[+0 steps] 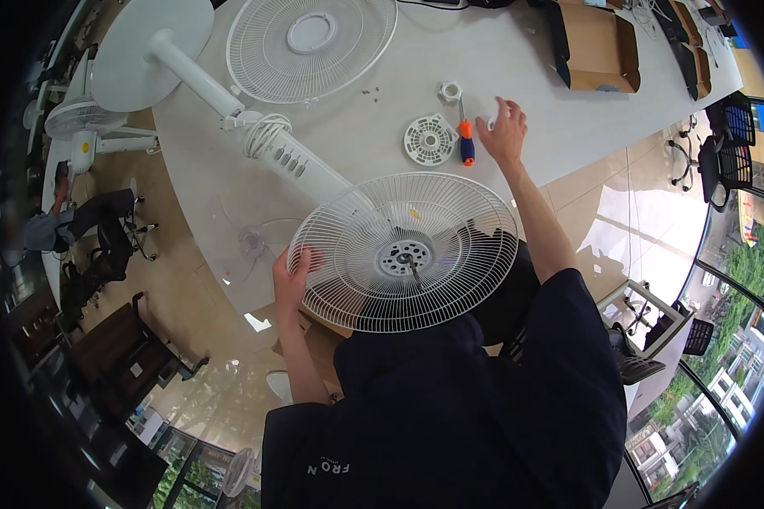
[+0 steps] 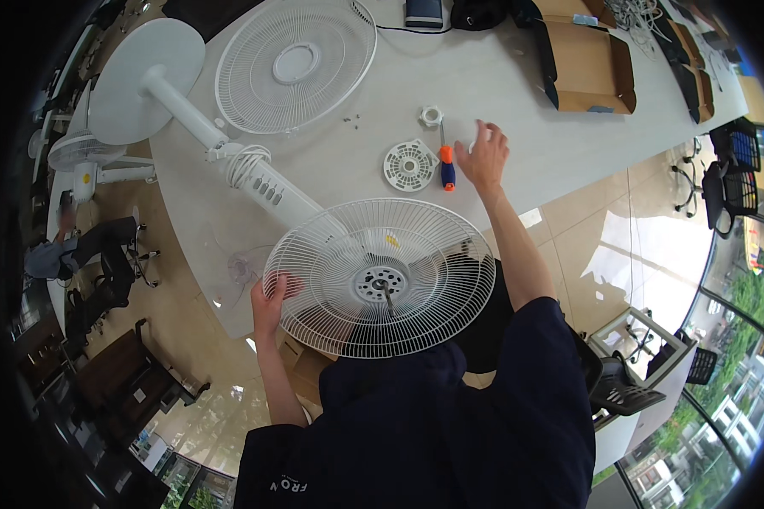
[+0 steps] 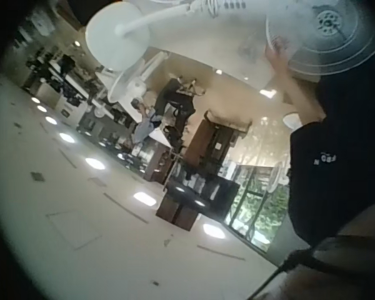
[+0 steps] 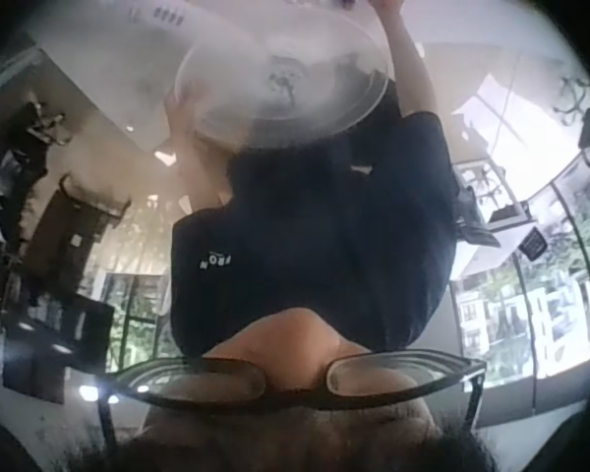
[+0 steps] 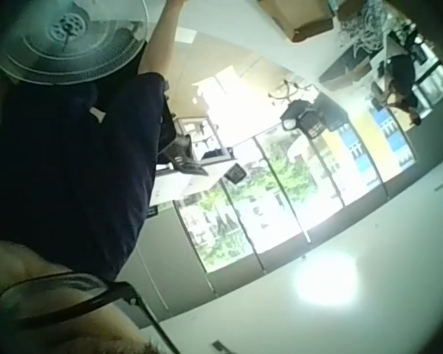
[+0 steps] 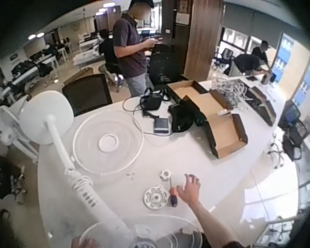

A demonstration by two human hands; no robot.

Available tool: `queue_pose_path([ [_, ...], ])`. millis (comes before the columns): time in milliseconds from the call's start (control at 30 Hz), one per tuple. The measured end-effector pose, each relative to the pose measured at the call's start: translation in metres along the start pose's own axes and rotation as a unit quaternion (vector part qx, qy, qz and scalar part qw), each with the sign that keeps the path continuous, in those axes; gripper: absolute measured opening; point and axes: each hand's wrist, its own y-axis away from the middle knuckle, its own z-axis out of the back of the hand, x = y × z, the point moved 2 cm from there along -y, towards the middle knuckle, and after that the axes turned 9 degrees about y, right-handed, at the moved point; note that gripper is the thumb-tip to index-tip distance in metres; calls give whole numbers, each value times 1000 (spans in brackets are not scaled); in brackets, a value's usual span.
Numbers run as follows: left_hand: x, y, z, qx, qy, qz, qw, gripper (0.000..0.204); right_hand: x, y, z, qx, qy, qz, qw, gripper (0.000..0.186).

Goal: Dismantling a standing electric fan for repair or cleaning on an office table.

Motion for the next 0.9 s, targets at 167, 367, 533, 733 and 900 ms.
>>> queue_pose_path([
  [167, -4, 1, -4, -1, -33, -2, 999, 25, 56, 26, 16, 134, 12, 551, 824, 91],
  [367, -8, 6, -5, -55, -26, 19, 998, 27, 72, 35, -23, 130, 141, 563, 804, 103],
  [533, -37, 23, -8, -36, -11, 3, 999, 24, 86, 43, -14, 139, 190, 536, 811, 98],
  [733, -47, 35, -9, -22, -55, -23, 998, 24, 95, 34, -9, 188, 113, 499, 839, 92],
  [900, -54, 43, -8, 12, -57, -86, 995, 17, 78, 22, 33, 285, -236, 354, 859, 84],
])
